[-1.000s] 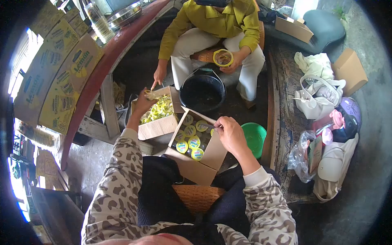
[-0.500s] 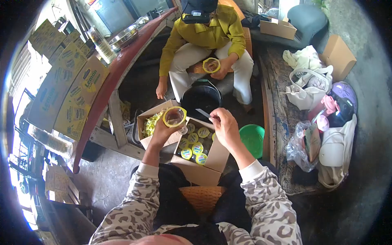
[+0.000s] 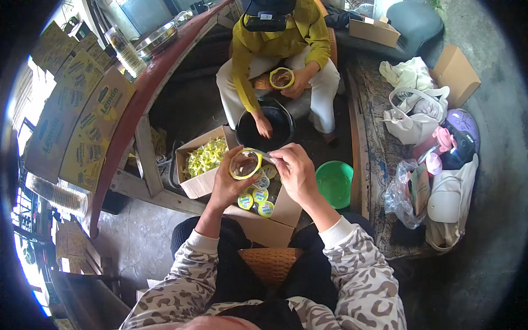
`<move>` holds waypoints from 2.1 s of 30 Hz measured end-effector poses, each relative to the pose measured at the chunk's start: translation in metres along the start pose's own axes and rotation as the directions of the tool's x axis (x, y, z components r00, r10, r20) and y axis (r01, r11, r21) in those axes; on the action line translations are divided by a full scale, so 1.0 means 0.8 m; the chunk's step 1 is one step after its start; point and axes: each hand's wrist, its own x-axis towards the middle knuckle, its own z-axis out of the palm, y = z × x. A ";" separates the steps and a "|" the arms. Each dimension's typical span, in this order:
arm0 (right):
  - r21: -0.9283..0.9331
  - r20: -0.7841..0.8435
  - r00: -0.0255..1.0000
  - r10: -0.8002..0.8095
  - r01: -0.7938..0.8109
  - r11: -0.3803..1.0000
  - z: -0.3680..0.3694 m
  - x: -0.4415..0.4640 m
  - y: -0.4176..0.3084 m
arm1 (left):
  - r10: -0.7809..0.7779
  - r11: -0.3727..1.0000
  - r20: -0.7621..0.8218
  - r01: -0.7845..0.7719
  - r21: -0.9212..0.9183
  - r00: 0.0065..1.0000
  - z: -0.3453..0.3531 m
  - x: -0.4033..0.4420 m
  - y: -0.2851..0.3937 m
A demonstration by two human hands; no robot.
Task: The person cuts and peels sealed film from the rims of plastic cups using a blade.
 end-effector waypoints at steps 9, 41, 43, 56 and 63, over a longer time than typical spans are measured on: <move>0.003 -0.038 0.998 0.049 -0.049 0.999 0.014 -0.010 -0.004 | -0.013 0.981 -0.173 0.046 0.190 0.985 0.005 -0.005 -0.003; -0.330 -0.025 0.996 -0.089 0.076 0.941 0.032 -0.027 -0.026 | 0.076 0.974 -0.306 -0.005 0.228 0.949 0.045 -0.020 -0.012; -0.300 -0.043 0.995 -0.090 0.073 0.951 0.033 -0.024 -0.025 | 0.082 0.972 -0.316 -0.006 0.235 0.945 0.042 -0.018 -0.017; -0.251 -0.077 0.995 -0.068 0.046 0.967 0.029 -0.023 -0.015 | 0.086 0.980 -0.242 -0.039 0.195 0.966 0.038 -0.015 -0.008; -0.205 -0.057 0.997 -0.056 0.044 0.978 0.027 -0.026 -0.020 | 0.045 0.991 -0.223 -0.014 0.136 0.974 0.021 -0.013 -0.007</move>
